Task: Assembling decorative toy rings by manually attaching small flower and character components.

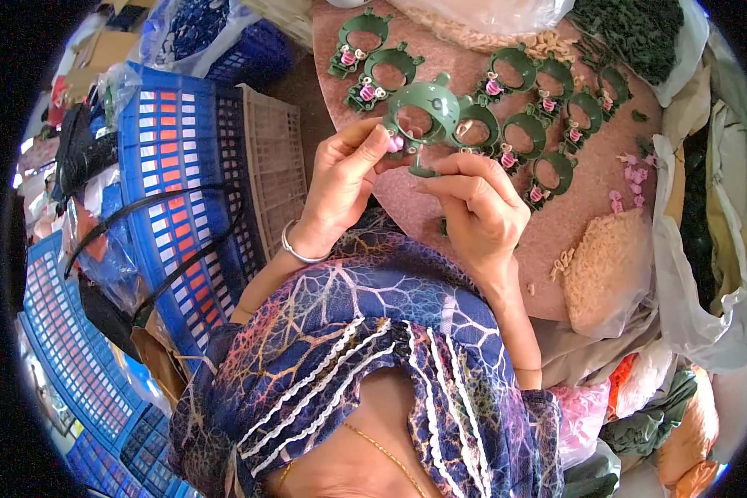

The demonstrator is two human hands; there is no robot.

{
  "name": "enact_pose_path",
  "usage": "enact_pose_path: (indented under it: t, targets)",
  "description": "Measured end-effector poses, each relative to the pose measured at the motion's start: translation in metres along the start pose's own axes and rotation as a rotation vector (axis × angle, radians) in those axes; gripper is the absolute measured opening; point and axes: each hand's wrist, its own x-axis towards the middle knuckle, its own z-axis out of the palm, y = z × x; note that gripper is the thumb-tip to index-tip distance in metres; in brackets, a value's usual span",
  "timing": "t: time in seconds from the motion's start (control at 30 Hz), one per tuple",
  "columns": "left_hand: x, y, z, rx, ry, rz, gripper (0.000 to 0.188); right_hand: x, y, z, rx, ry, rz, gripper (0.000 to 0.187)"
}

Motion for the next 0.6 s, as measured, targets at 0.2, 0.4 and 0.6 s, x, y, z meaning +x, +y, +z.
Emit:
enact_pose_path:
  t: [0.2, 0.4, 0.6]
  targets:
    - [-0.0025, -0.0013, 0.0001, 0.148, -0.002, 0.041, 0.027, 0.0026, 0.0011, -0.0003, -0.049, -0.012, -0.070, 0.019]
    - [-0.0051, 0.0017, 0.0026, 0.354, 0.008, 0.101, 0.029, 0.0025, -0.0012, -0.0024, -0.046, -0.033, 0.021, 0.018]
    - [-0.0101, 0.0039, 0.0085, 0.479, 0.028, 0.155, 0.028, -0.0062, 0.0014, 0.0056, 0.083, 0.081, 0.258, 0.017]
